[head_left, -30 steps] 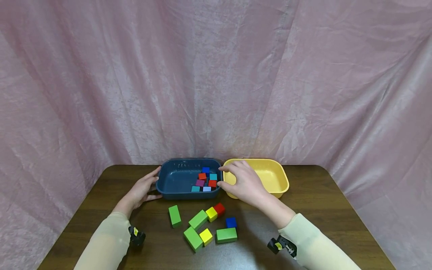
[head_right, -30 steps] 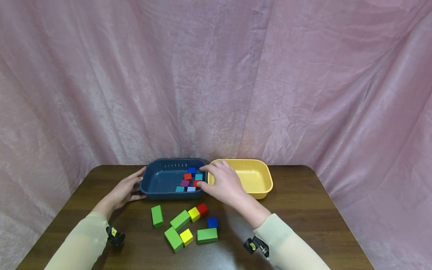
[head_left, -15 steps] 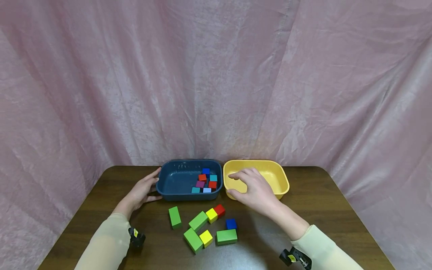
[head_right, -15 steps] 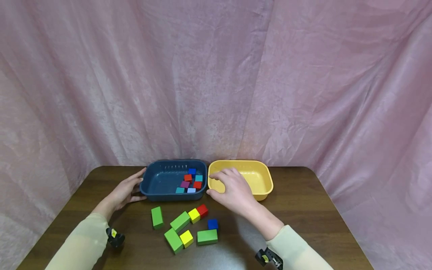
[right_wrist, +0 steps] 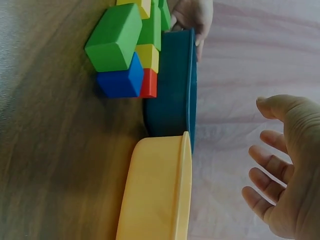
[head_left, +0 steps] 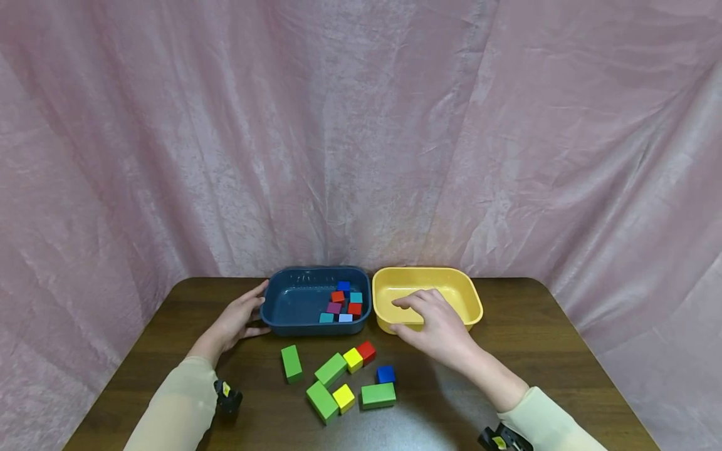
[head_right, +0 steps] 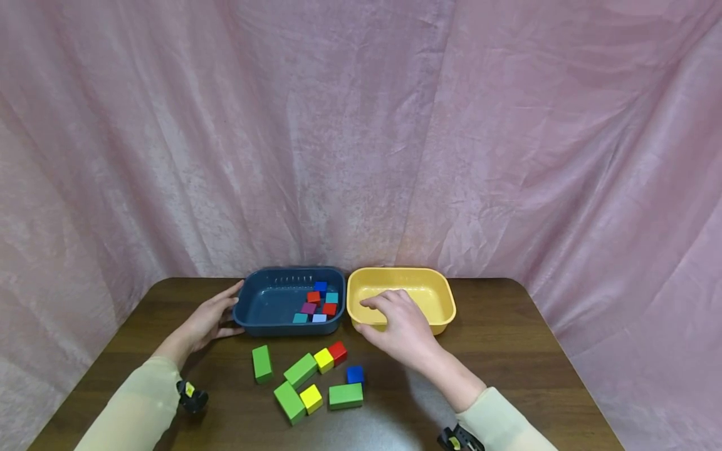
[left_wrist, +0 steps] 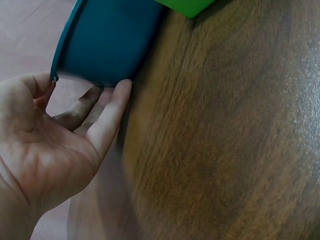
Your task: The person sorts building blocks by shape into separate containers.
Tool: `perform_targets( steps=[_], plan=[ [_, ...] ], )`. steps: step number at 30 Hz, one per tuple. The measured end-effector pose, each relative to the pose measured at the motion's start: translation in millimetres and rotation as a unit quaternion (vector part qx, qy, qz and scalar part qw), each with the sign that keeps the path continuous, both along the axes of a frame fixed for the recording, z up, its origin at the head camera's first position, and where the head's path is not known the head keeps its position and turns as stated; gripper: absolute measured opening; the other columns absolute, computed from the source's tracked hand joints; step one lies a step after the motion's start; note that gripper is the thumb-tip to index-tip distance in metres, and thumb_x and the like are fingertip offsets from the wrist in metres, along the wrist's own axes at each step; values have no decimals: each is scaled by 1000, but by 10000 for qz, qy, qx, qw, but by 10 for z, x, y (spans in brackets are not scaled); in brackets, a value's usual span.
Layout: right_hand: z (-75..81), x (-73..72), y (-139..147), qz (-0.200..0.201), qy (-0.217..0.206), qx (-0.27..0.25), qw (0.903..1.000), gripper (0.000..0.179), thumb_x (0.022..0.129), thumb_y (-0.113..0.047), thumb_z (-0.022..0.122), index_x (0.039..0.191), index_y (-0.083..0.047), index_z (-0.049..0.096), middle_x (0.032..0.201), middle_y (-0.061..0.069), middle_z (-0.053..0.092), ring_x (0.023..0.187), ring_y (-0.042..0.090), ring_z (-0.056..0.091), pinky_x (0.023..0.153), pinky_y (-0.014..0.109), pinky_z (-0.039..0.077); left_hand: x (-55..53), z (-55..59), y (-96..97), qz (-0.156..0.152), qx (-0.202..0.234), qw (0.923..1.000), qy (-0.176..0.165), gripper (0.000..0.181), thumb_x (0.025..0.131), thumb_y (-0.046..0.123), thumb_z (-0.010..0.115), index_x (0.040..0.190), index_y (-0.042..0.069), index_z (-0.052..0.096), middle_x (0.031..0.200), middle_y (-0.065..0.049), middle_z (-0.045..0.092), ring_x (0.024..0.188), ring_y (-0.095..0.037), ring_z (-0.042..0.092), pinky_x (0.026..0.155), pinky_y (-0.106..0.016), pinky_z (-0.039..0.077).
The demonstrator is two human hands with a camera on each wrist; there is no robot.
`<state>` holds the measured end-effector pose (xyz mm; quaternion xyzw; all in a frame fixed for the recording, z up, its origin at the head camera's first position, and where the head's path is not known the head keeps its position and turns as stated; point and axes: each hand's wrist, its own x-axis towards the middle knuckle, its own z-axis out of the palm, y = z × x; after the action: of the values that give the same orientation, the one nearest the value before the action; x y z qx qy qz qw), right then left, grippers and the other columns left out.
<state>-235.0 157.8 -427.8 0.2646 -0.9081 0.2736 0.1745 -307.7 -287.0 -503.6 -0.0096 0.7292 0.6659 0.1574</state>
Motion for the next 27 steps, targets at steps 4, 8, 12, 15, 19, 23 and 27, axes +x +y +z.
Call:
perform_targets(
  steps=[4,8,12,15,19,23,27],
  plan=[
    [-30,17,33,-8,30,52,10000,38,81,-37,87,114,-20,76,108,-7,69,102,15,55,86,36,48,1,12,7,19,2,10000,-20,56,113,26,35,165,34,17,167,-17,19,138,-40,45,96,-54,53],
    [-63,44,61,-48,-107,122,9999,40,81,-38,87,115,-21,76,109,-7,69,103,15,55,85,36,49,6,22,15,14,-12,10000,-45,56,113,26,35,165,34,16,169,-17,14,140,-42,41,96,-54,53],
    [-111,71,89,-37,-206,164,9996,41,81,-37,87,117,-19,76,109,-7,69,103,15,54,85,37,49,7,28,19,18,-32,10000,-44,58,113,25,35,166,33,13,169,-17,11,140,-43,41,95,-54,54],
    [-153,93,106,27,-217,180,9996,42,81,-36,87,117,-18,76,108,-7,69,103,15,54,86,37,49,5,27,17,34,-77,10000,-46,58,113,25,35,166,33,13,169,-17,11,138,-42,44,94,-54,54],
    [-200,121,122,158,-169,178,9996,40,81,-36,87,116,-19,76,106,-8,69,104,14,55,87,37,49,9,35,18,66,-107,9999,-58,56,113,24,34,165,34,16,168,-18,14,136,-40,47,94,-53,54],
    [-247,146,133,303,-198,223,9991,39,81,-35,86,116,-21,76,106,-10,69,107,13,56,90,37,50,14,48,24,73,-107,9999,-80,56,113,23,34,165,34,17,168,-18,15,136,-40,46,95,-54,54],
    [-303,169,148,431,-381,375,9976,36,84,-34,85,117,-23,75,106,-12,67,108,11,55,91,37,51,14,55,28,67,-122,9999,-68,56,113,24,35,165,34,18,168,-18,16,137,-41,45,95,-54,54]
  ],
)
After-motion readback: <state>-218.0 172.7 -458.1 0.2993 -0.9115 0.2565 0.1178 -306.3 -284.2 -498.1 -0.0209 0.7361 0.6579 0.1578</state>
